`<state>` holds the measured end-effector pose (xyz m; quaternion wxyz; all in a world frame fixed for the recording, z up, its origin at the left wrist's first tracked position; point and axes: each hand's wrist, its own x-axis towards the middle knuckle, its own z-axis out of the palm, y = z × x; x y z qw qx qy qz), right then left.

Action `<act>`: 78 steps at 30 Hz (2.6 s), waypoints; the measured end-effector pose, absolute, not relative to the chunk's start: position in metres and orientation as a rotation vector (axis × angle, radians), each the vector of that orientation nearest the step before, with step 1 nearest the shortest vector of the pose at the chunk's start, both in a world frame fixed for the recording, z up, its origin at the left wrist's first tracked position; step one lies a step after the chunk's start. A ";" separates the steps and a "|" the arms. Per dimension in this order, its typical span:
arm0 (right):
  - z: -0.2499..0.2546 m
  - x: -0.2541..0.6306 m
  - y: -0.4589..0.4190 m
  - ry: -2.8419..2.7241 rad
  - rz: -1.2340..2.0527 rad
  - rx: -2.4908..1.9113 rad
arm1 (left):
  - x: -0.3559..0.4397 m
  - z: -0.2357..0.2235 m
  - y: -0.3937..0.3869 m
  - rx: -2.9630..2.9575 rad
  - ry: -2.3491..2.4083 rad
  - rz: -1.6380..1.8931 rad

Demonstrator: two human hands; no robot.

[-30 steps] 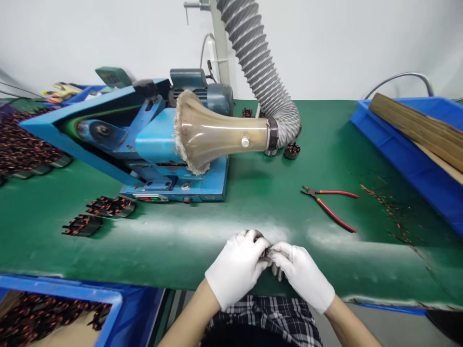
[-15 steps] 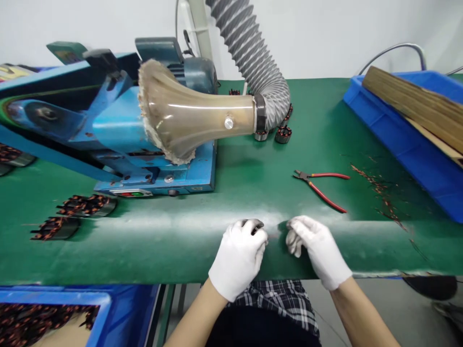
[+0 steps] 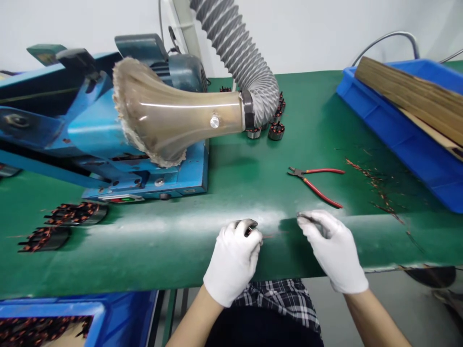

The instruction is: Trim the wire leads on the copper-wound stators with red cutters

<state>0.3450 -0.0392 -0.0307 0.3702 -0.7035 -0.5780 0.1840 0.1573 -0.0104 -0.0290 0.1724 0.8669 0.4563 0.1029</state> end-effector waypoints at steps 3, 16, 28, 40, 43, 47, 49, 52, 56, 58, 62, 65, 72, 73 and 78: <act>-0.027 0.337 -0.039 -1.980 0.481 -1.571 | 0.159 -0.027 -0.010 2.451 1.289 0.307; -0.058 0.318 -0.027 -2.294 0.390 -1.434 | 0.136 -0.033 -0.006 1.999 1.334 0.497; -0.032 0.308 -0.023 -1.855 0.711 -1.563 | 0.134 -0.038 -0.003 1.874 1.350 0.672; 0.011 0.308 -0.032 -1.273 1.578 -1.431 | 0.124 0.000 -0.030 1.864 1.198 0.776; 0.010 0.304 -0.038 -1.533 1.094 -1.541 | 0.123 0.002 -0.030 1.828 1.007 0.731; 0.012 0.298 -0.043 -1.565 0.801 -1.608 | 0.129 0.007 -0.032 1.879 1.002 0.879; 0.016 0.299 -0.043 -1.397 1.093 -1.573 | 0.131 0.006 -0.033 1.931 1.189 0.942; 0.019 0.301 -0.042 -1.143 1.500 -1.438 | 0.131 0.004 -0.030 1.918 1.266 0.825; 0.016 0.303 -0.040 -1.288 1.310 -1.467 | 0.129 0.006 -0.024 1.835 1.107 0.733; 0.013 0.303 -0.039 -1.448 1.136 -1.502 | 0.128 0.007 -0.025 1.871 1.086 0.750; 0.009 0.301 -0.037 -1.383 1.311 -1.498 | 0.125 0.005 -0.029 2.045 1.245 0.867; 0.006 0.300 -0.037 -1.344 1.321 -1.504 | 0.125 0.002 -0.027 2.046 1.160 0.757; -0.017 0.298 -0.033 -1.485 1.188 -1.614 | 0.132 -0.025 -0.023 2.058 1.102 0.702; -0.023 0.299 -0.031 -1.485 1.314 -1.602 | 0.132 -0.032 -0.025 2.127 1.164 0.726; -0.036 0.305 -0.017 -1.664 1.520 -1.525 | 0.126 -0.047 -0.022 2.244 1.251 0.563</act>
